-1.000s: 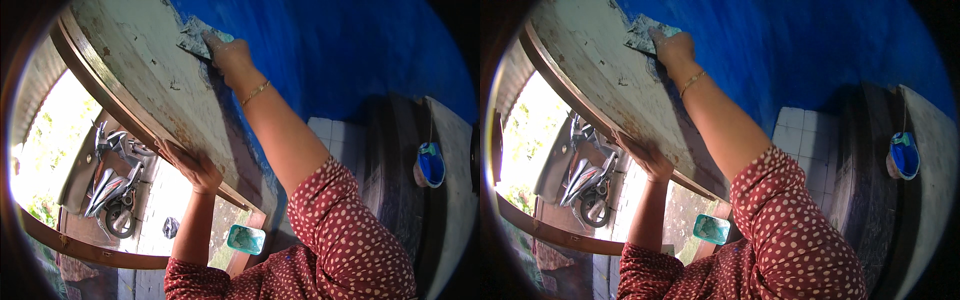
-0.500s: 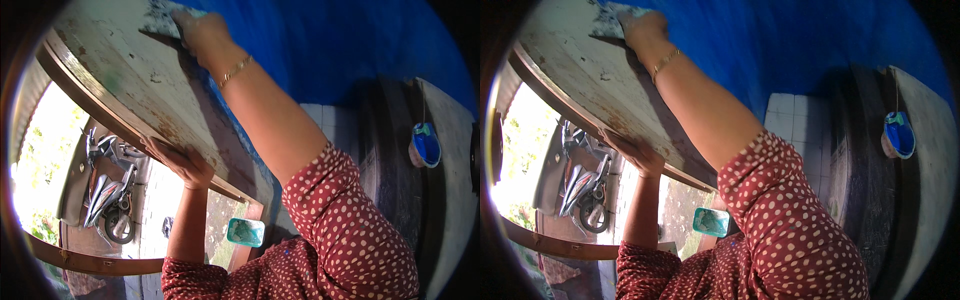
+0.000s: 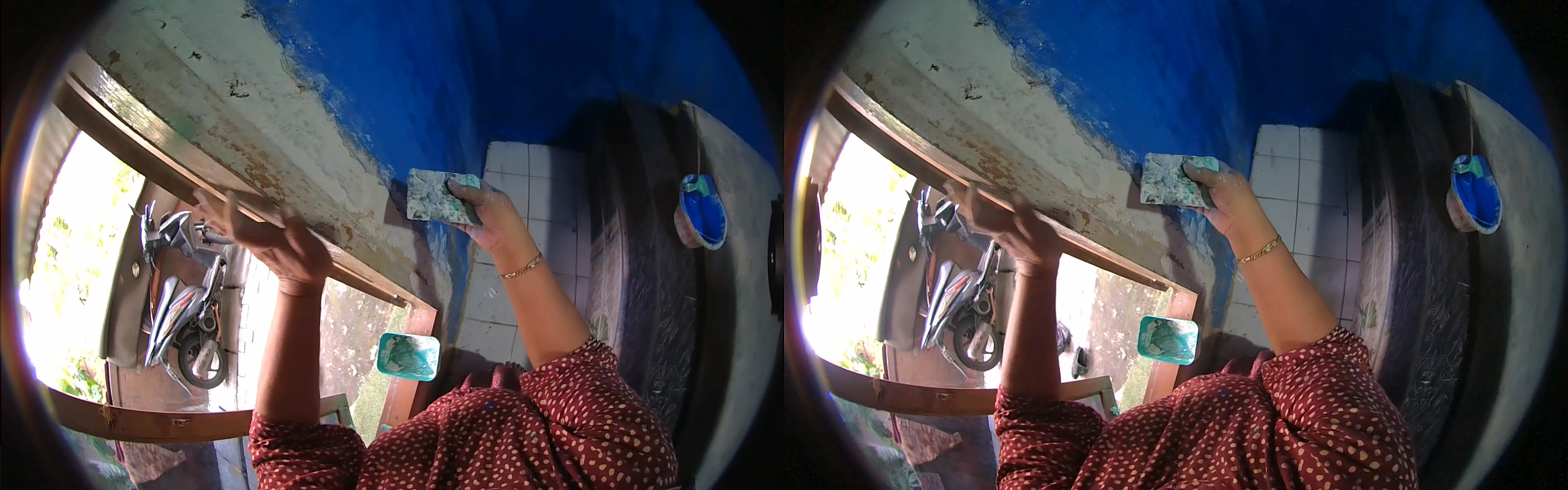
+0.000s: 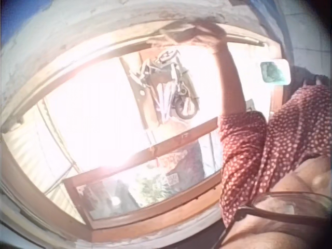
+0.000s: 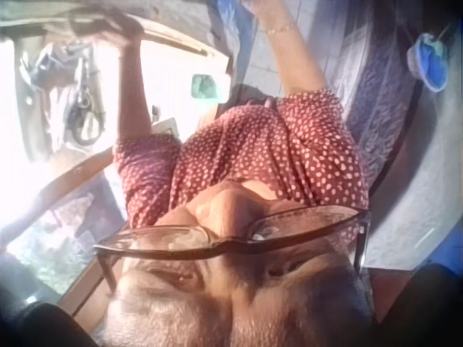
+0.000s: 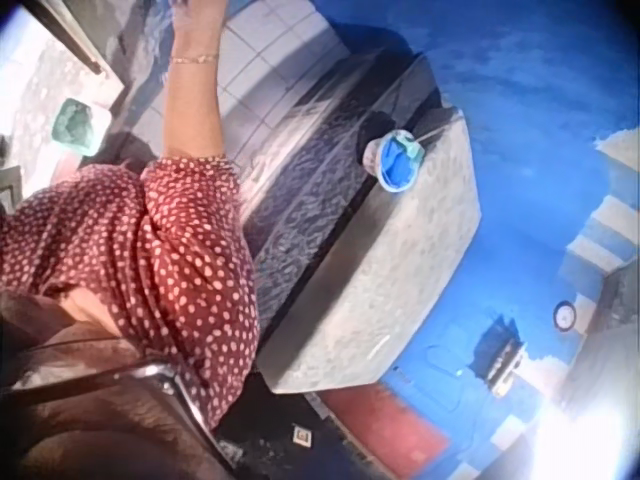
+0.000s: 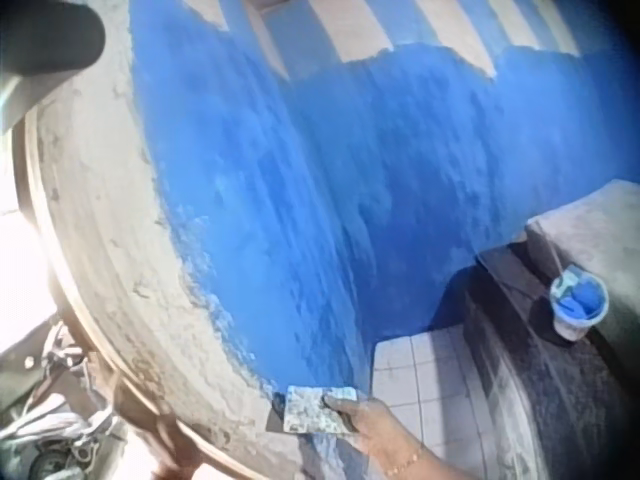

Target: The person repairs a damaged wall by scraping away loose material with a putty knife and applying filler from a small container to the surface.

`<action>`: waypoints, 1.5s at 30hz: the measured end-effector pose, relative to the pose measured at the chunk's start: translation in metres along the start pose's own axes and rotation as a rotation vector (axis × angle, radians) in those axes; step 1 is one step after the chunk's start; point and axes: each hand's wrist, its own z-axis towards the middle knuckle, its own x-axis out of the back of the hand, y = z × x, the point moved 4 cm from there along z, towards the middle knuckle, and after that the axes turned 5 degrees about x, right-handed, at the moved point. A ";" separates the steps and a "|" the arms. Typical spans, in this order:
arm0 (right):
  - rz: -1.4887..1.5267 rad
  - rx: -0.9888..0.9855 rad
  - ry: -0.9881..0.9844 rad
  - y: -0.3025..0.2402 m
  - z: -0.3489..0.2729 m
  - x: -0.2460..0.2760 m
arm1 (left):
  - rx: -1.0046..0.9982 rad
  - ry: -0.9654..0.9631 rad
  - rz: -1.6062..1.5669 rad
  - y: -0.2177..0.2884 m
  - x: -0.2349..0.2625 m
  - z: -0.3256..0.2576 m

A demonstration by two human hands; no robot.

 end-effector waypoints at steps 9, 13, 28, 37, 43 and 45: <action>-0.113 0.355 0.115 0.010 -0.026 -0.021 | 0.232 0.002 -0.045 0.017 0.002 0.084; -0.373 0.704 0.171 0.024 -0.031 -0.046 | 0.089 0.048 0.039 0.006 -0.002 0.076; -1.206 0.969 0.025 0.068 -0.050 0.005 | 0.074 0.068 0.029 0.002 -0.004 0.072; -1.484 0.638 -0.156 0.164 -0.041 0.038 | 0.042 0.083 0.050 0.012 -0.001 0.077; -1.555 0.601 0.176 0.127 -0.025 0.111 | -0.226 0.090 0.423 -0.008 -0.002 0.068; -1.307 1.037 0.257 0.093 -0.013 0.069 | -0.234 0.094 0.216 0.006 -0.013 0.067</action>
